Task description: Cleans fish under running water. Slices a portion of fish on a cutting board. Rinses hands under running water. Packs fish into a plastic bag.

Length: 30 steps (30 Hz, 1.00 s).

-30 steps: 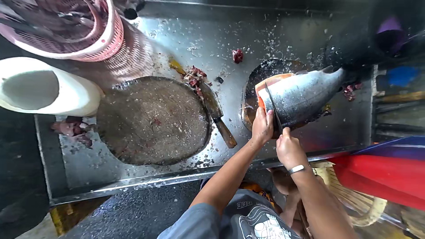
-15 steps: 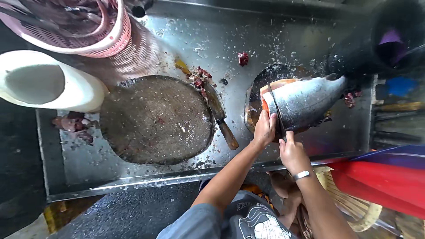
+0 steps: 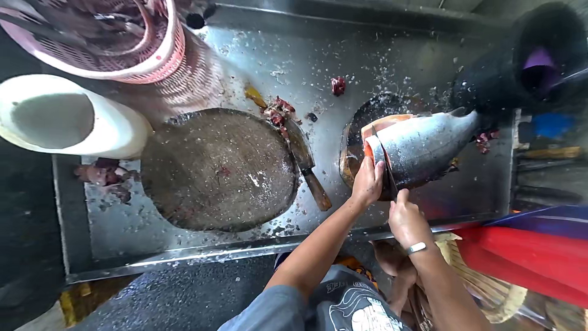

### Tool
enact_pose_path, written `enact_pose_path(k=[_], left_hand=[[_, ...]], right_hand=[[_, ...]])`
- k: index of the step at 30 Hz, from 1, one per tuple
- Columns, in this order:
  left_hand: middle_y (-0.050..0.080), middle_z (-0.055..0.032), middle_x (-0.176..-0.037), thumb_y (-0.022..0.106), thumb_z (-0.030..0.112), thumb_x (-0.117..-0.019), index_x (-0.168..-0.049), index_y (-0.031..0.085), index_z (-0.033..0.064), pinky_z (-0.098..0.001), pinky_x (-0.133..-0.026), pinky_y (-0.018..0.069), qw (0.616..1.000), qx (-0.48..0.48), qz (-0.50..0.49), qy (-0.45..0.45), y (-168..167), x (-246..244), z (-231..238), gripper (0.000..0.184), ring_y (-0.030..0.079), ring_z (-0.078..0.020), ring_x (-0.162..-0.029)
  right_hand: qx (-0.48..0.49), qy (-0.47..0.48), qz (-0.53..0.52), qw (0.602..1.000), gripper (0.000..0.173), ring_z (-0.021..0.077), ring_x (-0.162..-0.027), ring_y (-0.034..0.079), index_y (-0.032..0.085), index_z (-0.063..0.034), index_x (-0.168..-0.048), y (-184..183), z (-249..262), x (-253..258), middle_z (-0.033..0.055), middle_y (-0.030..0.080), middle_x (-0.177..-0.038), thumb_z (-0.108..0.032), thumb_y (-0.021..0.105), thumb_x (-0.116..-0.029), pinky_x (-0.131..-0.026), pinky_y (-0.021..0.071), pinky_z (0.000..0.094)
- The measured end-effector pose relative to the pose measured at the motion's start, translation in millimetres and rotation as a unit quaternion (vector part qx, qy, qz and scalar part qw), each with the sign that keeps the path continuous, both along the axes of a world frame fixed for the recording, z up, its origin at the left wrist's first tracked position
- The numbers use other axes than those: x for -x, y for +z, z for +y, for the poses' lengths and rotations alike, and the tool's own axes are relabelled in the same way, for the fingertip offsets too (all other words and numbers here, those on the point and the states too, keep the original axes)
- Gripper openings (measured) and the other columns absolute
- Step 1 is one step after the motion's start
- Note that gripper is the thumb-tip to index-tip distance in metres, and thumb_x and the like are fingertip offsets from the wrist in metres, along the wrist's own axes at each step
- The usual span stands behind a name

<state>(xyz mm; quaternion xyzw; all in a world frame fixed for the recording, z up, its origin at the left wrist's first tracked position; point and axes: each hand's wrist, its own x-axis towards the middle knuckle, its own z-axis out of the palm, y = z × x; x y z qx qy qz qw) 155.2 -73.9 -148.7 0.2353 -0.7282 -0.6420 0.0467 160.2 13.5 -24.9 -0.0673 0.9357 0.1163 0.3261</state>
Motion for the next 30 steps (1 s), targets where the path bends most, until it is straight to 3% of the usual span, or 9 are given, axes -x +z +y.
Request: enact_pose_path(k=[3,6,9,12,15,19,24,30], left_hand=[[0.060,-0.0180,-0.124,0.026,0.045,-0.1113,-0.131,0.050,0.0047,-0.0499,-0.091,0.0565,1.000,-0.004,-0.018,-0.021,10,-4,-5,0.051,0.065,-0.0285,-0.110],[0.060,-0.0214,-0.124,0.027,0.042,-0.1117,-0.131,0.050,0.0006,-0.0521,-0.094,0.0543,1.000,-0.002,-0.011,-0.023,6,-1,-3,0.051,0.064,-0.0320,-0.113],[0.060,-0.0189,-0.125,0.027,0.043,-0.1115,-0.133,0.050,0.0021,-0.0501,-0.095,0.0550,1.000,0.002,0.006,-0.016,-1,2,-3,0.051,0.064,-0.0286,-0.113],[0.060,-0.0188,-0.126,0.027,0.043,-0.1114,-0.133,0.050,0.0026,-0.0499,-0.096,0.0551,1.000,0.006,0.004,-0.020,1,-1,-4,0.052,0.064,-0.0281,-0.114],[0.062,-0.0215,-0.122,0.031,0.038,-0.1118,-0.130,0.052,-0.0022,-0.0503,-0.099,0.0530,1.000,-0.001,0.003,-0.026,-1,6,-8,0.049,0.064,-0.0308,-0.114],[0.063,-0.0228,-0.121,0.035,0.032,-0.1118,-0.130,0.052,-0.0046,-0.0500,-0.102,0.0516,1.000,-0.007,0.000,-0.024,-1,9,-10,0.044,0.064,-0.0316,-0.115],[0.063,-0.0217,-0.123,0.034,0.032,-0.1119,-0.134,0.051,-0.0021,-0.0492,-0.104,0.0501,1.000,-0.009,0.002,-0.010,0,12,-9,0.044,0.063,-0.0301,-0.118],[0.064,-0.0203,-0.114,0.031,0.035,-0.1121,-0.128,0.054,-0.0015,-0.0489,-0.097,0.0529,1.000,-0.002,0.011,0.006,-5,10,-7,0.046,0.066,-0.0292,-0.109]], right_hand=[[0.001,-0.027,-0.009,1.000,0.042,0.0383,-0.112,0.070,0.038,-0.0046,-0.149,-15,-9,7,0.0221,0.070,-0.116,-0.024,0.035,-0.1114,-0.093,0.0568,0.0539],[0.005,-0.029,0.005,1.000,0.039,0.0368,-0.110,0.071,0.041,-0.0058,-0.145,-18,-1,2,0.0206,0.071,-0.112,-0.025,0.035,-0.1117,-0.091,0.0575,0.0528],[0.002,-0.006,0.022,1.000,0.041,0.0363,-0.103,0.073,0.042,-0.0041,-0.144,-11,3,-5,0.0194,0.073,-0.105,-0.029,0.037,-0.1118,-0.087,0.0589,0.0518],[0.005,-0.029,0.019,0.999,0.039,0.0356,-0.110,0.072,0.044,-0.0055,-0.144,-20,-9,4,0.0191,0.072,-0.113,-0.024,0.035,-0.1111,-0.091,0.0577,0.0526],[0.016,-0.045,0.007,0.999,0.041,0.0402,-0.110,0.070,0.039,-0.0027,-0.146,-8,-30,19,0.0242,0.069,-0.115,-0.022,0.038,-0.1106,-0.092,0.0565,0.0557],[0.040,-0.046,0.019,0.998,0.043,0.0458,-0.102,0.071,0.034,-0.0008,-0.148,1,-47,31,0.0286,0.068,-0.112,-0.020,0.038,-0.1097,-0.082,0.0578,0.0613],[0.024,-0.046,0.010,0.999,0.042,0.0428,-0.103,0.072,0.035,-0.0045,-0.147,0,-28,21,0.0253,0.069,-0.111,-0.019,0.043,-0.1091,-0.084,0.0588,0.0574],[-0.028,-0.030,-0.017,0.999,0.043,0.0370,-0.108,0.072,0.033,-0.0078,-0.151,-5,15,-17,0.0200,0.071,-0.115,-0.024,0.034,-0.1114,-0.090,0.0585,0.0532]])
